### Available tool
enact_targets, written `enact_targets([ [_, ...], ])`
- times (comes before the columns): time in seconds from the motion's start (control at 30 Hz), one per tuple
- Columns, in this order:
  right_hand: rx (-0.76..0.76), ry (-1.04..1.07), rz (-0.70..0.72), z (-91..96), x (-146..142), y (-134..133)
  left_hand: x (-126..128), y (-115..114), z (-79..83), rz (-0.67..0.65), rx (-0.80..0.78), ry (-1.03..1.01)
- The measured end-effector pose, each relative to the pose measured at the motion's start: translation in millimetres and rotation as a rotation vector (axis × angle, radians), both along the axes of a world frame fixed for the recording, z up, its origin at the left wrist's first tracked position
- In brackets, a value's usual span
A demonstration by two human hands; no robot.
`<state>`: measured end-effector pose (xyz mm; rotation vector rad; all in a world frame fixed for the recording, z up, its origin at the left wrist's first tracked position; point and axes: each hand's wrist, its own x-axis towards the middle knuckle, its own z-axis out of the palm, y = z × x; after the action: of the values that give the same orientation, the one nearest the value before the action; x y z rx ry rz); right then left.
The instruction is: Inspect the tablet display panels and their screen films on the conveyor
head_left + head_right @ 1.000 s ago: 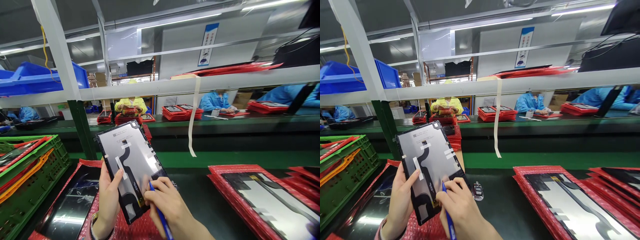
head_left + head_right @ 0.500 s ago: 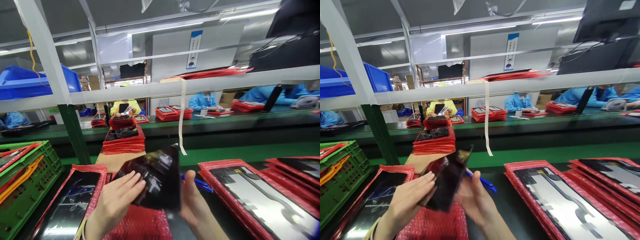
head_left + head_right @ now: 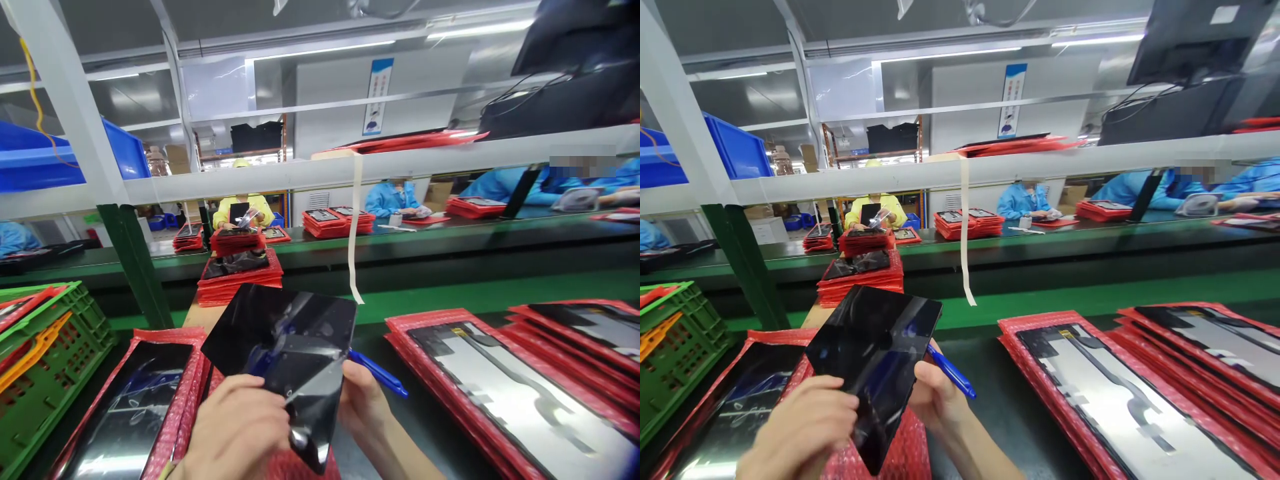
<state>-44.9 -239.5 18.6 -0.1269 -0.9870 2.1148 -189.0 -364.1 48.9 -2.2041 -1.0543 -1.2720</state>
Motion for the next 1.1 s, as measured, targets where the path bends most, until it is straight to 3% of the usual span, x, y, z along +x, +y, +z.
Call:
enact_targets([
  [0.1, -0.056, 0.046, -0.057, -0.6, 2, 0, 2, -1, -1.3, 0.259, -0.044, -0.548],
  [0.17, -0.129, 0.085, -0.134, -1.7, 6, 0, 0, 2, -0.9, 0.328, -0.200, -0.874],
  [0.27, -0.181, 0.137, -0.153, -2.1, 12, 1, -7, 9, 1.0, 0.144, -0.527, -1.122],
  [0.33, -0.153, 0.172, -0.098, -0.9, 13, 1, -12, 14, 2.2, 0.010, -0.621, -1.249],
  [0.43, -0.106, 0.247, -0.085, 1.8, 10, 1, -15, 20, 4.5, -0.159, -0.535, -1.511],
  [0.53, -0.077, 0.171, -0.137, 6.5, 4, -1, -13, 19, 9.0, -0.199, -0.255, -1.722],
  [0.63, -0.016, 0.053, -0.209, 13.8, -1, -8, -11, 13, 15.1, -0.118, 0.002, -1.806],
  [0.77, 0.223, 0.006, -0.184, 17.5, -4, -22, -8, 3, 19.7, -0.068, 0.179, -1.671],
  [0.97, 0.448, -0.110, -0.270, 9.0, 0, -32, -7, -1, 17.4, -0.052, 0.209, -1.639],
  [1.1, 0.384, -0.039, -0.123, 8.1, 8, -29, -20, 5, 18.9, -0.041, 0.204, -1.672],
])
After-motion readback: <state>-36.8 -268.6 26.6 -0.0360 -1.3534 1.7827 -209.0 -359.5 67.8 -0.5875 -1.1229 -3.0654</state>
